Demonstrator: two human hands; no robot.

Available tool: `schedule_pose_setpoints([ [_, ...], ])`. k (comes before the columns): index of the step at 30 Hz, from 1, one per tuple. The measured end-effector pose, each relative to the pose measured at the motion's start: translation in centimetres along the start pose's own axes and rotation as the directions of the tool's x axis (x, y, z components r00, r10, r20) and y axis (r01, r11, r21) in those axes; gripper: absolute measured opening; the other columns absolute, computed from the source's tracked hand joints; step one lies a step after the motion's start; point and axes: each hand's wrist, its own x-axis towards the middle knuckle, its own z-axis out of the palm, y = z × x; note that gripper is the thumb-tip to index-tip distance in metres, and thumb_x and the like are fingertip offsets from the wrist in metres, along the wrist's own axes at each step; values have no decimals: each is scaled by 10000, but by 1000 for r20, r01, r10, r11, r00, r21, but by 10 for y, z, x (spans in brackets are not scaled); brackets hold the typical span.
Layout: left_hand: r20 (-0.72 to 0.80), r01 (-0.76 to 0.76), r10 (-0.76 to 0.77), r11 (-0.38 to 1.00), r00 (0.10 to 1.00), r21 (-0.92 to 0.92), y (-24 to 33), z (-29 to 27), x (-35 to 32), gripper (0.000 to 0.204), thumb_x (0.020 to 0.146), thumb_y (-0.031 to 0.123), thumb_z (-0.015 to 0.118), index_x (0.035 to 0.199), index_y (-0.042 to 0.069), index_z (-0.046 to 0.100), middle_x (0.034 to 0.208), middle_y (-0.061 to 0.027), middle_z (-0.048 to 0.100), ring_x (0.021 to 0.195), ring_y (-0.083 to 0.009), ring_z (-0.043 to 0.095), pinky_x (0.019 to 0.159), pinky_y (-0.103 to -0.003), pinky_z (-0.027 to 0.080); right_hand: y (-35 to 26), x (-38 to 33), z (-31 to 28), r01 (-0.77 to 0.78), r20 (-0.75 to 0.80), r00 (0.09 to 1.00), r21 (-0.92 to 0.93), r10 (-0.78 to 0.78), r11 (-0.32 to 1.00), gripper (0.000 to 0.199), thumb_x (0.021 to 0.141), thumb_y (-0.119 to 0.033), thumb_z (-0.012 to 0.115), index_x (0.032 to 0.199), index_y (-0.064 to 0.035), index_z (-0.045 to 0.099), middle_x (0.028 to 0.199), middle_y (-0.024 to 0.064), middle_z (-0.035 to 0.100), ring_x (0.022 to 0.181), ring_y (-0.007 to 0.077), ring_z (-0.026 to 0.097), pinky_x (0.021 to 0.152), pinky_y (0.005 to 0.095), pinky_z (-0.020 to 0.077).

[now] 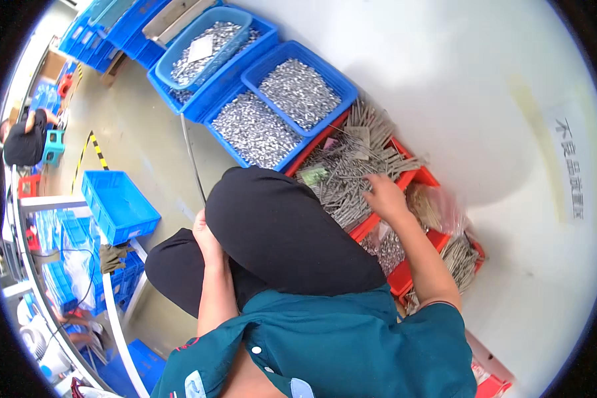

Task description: Inspecting and sorting small metal components using a metal rod.

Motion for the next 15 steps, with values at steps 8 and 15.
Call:
schedule_pose_setpoints([
  [8, -39, 98, -102, 991, 994, -86, 7, 4, 3, 108, 871, 86, 540, 874, -11, 587, 773, 17, 547, 687, -37, 466, 655, -173, 375, -115, 121, 45, 299, 100, 950, -9, -296, 954, 525, 732, -201, 653, 1199, -98, 437, 1055, 162, 512, 868, 376, 564, 720, 440, 471],
  [15, -118, 196, -200, 980, 973, -43, 11, 0, 14, 98, 876, 91, 542, 861, 0, 575, 748, 9, 549, 653, -43, 470, 626, -173, 386, -147, 169, 101, 319, 143, 937, 14, -318, 948, 640, 700, -194, 693, 1255, -97, 389, 1124, 172, 463, 946, 371, 541, 777, 425, 465],
])
